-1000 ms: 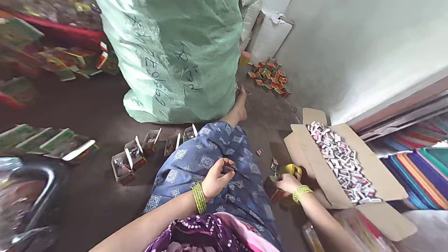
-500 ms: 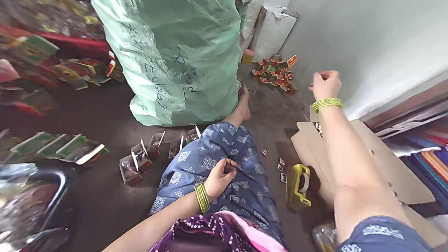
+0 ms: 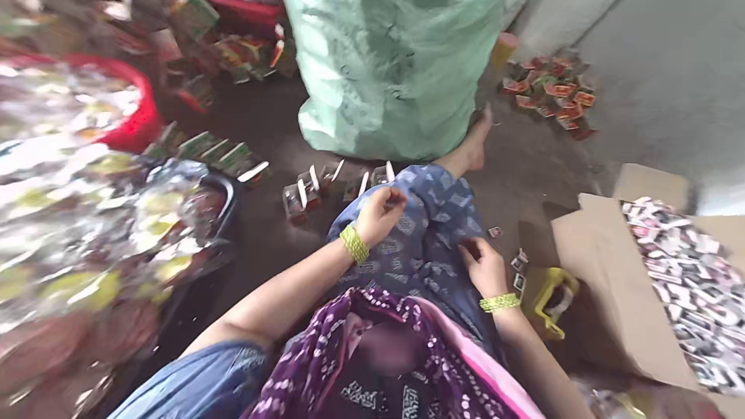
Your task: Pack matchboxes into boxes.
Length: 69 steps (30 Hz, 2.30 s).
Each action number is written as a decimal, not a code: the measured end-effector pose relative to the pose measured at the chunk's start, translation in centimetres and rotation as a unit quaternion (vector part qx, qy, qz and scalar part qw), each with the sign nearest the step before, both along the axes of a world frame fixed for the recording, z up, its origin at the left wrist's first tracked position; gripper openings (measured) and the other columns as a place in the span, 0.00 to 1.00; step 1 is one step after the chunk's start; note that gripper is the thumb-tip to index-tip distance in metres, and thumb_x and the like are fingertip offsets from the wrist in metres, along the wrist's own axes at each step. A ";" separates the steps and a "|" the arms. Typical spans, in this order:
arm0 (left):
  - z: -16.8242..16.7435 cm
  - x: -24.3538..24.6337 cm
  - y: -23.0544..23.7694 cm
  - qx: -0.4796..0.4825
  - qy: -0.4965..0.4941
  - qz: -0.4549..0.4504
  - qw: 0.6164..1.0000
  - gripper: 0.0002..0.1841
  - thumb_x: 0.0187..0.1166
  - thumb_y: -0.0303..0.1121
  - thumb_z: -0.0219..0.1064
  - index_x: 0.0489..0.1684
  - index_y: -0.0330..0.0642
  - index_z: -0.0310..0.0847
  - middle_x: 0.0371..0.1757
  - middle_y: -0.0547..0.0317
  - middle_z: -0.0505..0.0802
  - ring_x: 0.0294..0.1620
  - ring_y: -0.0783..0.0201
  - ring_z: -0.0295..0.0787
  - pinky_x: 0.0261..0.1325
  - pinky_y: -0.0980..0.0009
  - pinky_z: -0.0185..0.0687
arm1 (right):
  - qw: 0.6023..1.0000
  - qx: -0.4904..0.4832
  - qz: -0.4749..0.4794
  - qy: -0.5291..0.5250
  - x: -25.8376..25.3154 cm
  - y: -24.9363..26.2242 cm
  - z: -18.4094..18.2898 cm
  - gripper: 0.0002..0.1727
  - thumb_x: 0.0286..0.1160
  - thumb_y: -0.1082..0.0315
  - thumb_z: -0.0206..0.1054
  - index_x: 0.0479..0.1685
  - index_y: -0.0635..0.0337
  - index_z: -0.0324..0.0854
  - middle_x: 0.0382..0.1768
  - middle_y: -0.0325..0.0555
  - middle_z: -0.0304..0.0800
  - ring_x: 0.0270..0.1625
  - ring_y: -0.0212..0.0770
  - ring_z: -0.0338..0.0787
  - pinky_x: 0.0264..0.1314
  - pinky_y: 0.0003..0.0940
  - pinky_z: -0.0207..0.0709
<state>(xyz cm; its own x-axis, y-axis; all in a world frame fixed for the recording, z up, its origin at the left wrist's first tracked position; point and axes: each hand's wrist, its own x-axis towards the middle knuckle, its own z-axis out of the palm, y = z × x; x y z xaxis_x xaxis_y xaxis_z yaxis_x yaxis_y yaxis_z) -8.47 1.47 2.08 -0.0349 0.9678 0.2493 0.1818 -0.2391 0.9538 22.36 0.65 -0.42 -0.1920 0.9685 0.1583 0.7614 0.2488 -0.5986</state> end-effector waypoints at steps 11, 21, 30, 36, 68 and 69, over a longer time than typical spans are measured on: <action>-3.5 -9.6 3.9 -0.178 0.280 0.155 0.930 0.25 0.78 0.53 0.71 0.57 0.40 0.88 0.60 0.44 0.91 0.61 0.47 0.90 0.69 0.43 0.82 | 0.995 0.093 0.006 0.032 -0.4 -0.7 -1.7 0.12 0.79 0.65 0.68 0.49 0.65 0.90 0.45 0.54 0.95 0.49 0.42 0.94 0.58 0.39 0.87; -2.6 -8.1 6.7 -0.286 0.398 0.130 0.862 0.19 0.87 0.42 0.57 0.61 0.39 0.86 0.59 0.37 0.91 0.65 0.37 0.87 0.66 0.33 0.79 | 0.993 0.112 0.002 0.044 0.4 -0.9 -2.4 0.11 0.79 0.65 0.67 0.47 0.62 0.91 0.44 0.48 0.95 0.49 0.37 0.94 0.59 0.34 0.87; 4.6 -6.4 -0.1 0.205 0.351 0.120 0.906 0.11 0.86 0.29 0.61 0.54 0.40 0.89 0.67 0.42 0.86 0.68 0.48 0.84 0.74 0.51 0.79 | 0.988 0.048 0.000 0.145 -0.2 -0.6 -0.7 0.13 0.78 0.64 0.70 0.50 0.65 0.88 0.46 0.48 0.95 0.46 0.33 0.93 0.53 0.31 0.88; 10.3 -0.5 -2.2 0.258 0.082 -0.195 0.943 0.08 0.86 0.28 0.59 0.48 0.42 0.86 0.70 0.51 0.81 0.71 0.61 0.79 0.70 0.64 0.82 | 0.825 -0.186 0.163 0.508 -2.6 -1.2 4.5 0.27 0.69 0.65 0.72 0.68 0.63 0.74 0.62 0.48 0.88 0.62 0.44 0.89 0.63 0.44 0.86; -3.0 9.7 -1.5 -0.110 0.061 -0.325 0.937 0.50 0.49 0.39 0.91 0.76 0.33 0.65 0.60 0.52 0.92 0.63 0.68 0.90 0.71 0.64 0.86 | 0.870 -0.305 -0.321 -0.215 14.2 2.4 -7.8 0.31 0.82 0.68 0.62 0.81 0.76 0.64 0.76 0.80 0.70 0.67 0.78 0.84 0.63 0.74 0.77; -2.9 9.9 -1.5 -0.124 0.074 -0.310 0.940 0.51 0.47 0.41 0.93 0.75 0.34 0.66 0.60 0.53 0.92 0.62 0.68 0.90 0.71 0.64 0.86 | 0.874 -0.294 -0.324 -0.214 14.1 2.3 -8.0 0.30 0.82 0.69 0.62 0.80 0.75 0.65 0.76 0.80 0.70 0.65 0.78 0.84 0.62 0.73 0.79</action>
